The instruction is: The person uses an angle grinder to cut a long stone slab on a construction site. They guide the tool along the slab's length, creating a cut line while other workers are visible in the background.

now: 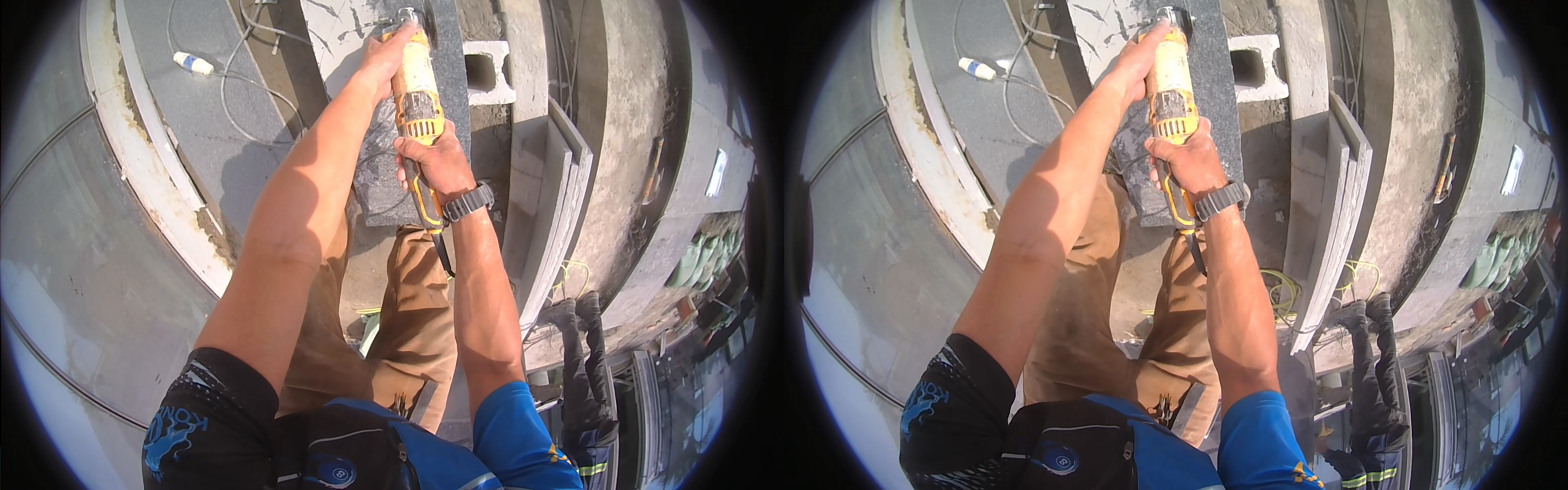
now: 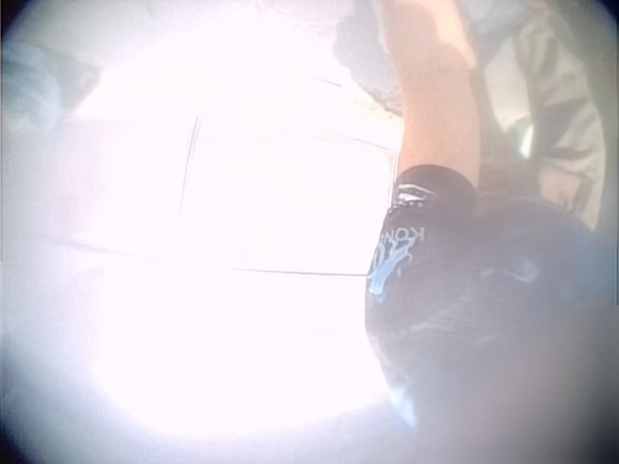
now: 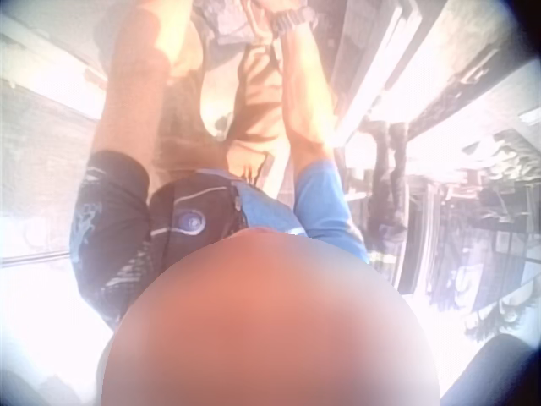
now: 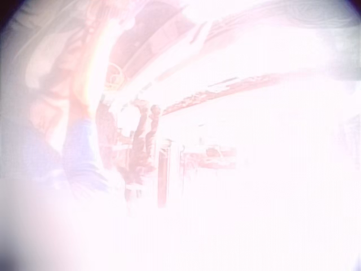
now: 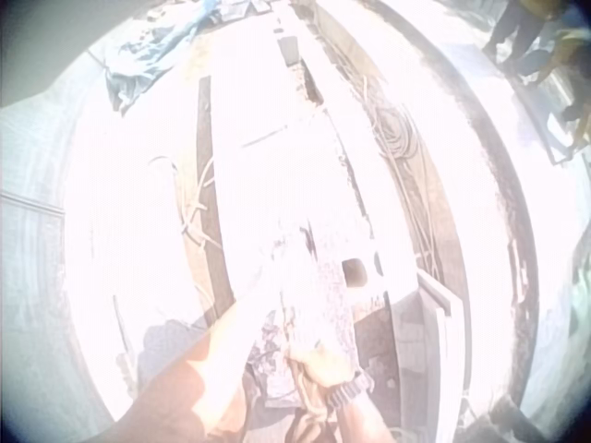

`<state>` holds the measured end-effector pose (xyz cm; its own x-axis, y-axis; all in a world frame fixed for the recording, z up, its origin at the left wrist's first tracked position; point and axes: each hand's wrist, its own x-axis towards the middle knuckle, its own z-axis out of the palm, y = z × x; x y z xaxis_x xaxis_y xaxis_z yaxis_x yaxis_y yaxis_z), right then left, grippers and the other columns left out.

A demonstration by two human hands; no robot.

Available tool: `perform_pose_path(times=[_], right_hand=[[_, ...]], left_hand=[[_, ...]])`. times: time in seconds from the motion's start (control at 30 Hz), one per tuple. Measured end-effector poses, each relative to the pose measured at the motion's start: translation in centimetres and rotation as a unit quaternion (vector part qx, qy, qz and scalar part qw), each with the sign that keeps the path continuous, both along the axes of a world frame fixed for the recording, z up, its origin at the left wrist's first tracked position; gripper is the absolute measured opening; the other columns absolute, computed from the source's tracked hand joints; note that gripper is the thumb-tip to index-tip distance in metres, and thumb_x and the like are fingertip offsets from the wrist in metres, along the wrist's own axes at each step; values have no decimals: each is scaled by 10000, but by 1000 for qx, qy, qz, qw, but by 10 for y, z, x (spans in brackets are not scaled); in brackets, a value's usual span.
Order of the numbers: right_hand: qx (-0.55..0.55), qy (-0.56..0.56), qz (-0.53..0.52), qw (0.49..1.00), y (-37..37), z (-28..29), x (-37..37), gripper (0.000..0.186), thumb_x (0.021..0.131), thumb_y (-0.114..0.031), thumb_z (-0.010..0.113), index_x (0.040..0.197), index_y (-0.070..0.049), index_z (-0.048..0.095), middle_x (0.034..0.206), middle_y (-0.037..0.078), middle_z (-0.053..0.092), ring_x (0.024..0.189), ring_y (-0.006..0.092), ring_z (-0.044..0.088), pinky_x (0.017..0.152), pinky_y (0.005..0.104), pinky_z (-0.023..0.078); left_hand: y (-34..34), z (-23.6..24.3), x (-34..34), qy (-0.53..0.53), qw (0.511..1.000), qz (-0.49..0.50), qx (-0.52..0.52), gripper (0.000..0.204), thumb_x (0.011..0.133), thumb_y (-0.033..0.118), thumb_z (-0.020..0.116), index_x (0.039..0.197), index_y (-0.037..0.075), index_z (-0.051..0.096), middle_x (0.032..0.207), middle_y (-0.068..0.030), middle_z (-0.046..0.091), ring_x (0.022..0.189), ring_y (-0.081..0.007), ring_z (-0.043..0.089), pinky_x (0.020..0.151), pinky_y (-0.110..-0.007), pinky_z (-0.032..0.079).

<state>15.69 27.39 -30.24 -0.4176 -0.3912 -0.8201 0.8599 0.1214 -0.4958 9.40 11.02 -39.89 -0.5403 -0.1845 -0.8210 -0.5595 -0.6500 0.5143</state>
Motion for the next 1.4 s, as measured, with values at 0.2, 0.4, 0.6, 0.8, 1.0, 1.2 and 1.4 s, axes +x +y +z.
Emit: perform_pose_path(times=[0.2,0.4,0.6,0.8,1.0,1.2,1.4], right_hand=[[4,8,-6,1000,-8,-4,-17,517,876,-8,763,1154,-35,328,796,121,635,527,195,643,420,331,536],[-5,18,11,1000,-27,-17,-37,397,909,-36,751,1160,-24,444,770,110,653,545,186,653,439,323,545],[-27,13,4,1000,-38,-26,-50,554,871,-7,760,1177,-13,299,750,145,625,505,226,625,417,366,542],[-33,29,11,999,-43,-41,-65,529,869,-13,767,1162,-12,327,739,149,630,506,230,629,419,367,542],[-40,14,17,999,-42,-28,-65,574,862,-5,778,1229,-10,336,765,133,631,511,224,628,420,366,544],[-21,28,-7,999,-33,-18,-45,646,844,40,757,1271,-30,278,792,131,625,509,212,617,413,366,534],[-23,29,-7,999,-18,-11,-23,624,832,57,738,1241,-29,275,757,129,617,481,214,608,402,363,509]], left_hand=[[-1,62,84,-77,982,-74,-154,945,972,530,672,1599,-2,207,1469,-251,493,1187,-295,624,952,-438,531],[-2,175,312,-135,775,-476,-393,786,886,347,769,1524,55,416,1434,-291,479,1272,-450,534,1071,-524,442],[25,199,354,-228,627,-629,-399,734,875,441,708,1485,98,488,1407,-268,475,1264,-445,530,1042,-545,440],[32,184,345,-236,615,-638,-399,658,891,422,665,1442,82,546,1400,-225,479,1281,-415,512,1055,-525,430],[33,183,341,-247,616,-640,-386,629,897,394,652,1425,66,562,1389,-211,497,1297,-414,502,1069,-525,420],[37,178,342,-240,612,-638,-401,588,909,382,628,1398,61,576,1340,-200,524,1279,-402,512,1054,-523,426],[42,173,341,-258,605,-645,-389,541,904,375,623,1352,72,601,1337,-198,527,1276,-398,513,1063,-524,410]])
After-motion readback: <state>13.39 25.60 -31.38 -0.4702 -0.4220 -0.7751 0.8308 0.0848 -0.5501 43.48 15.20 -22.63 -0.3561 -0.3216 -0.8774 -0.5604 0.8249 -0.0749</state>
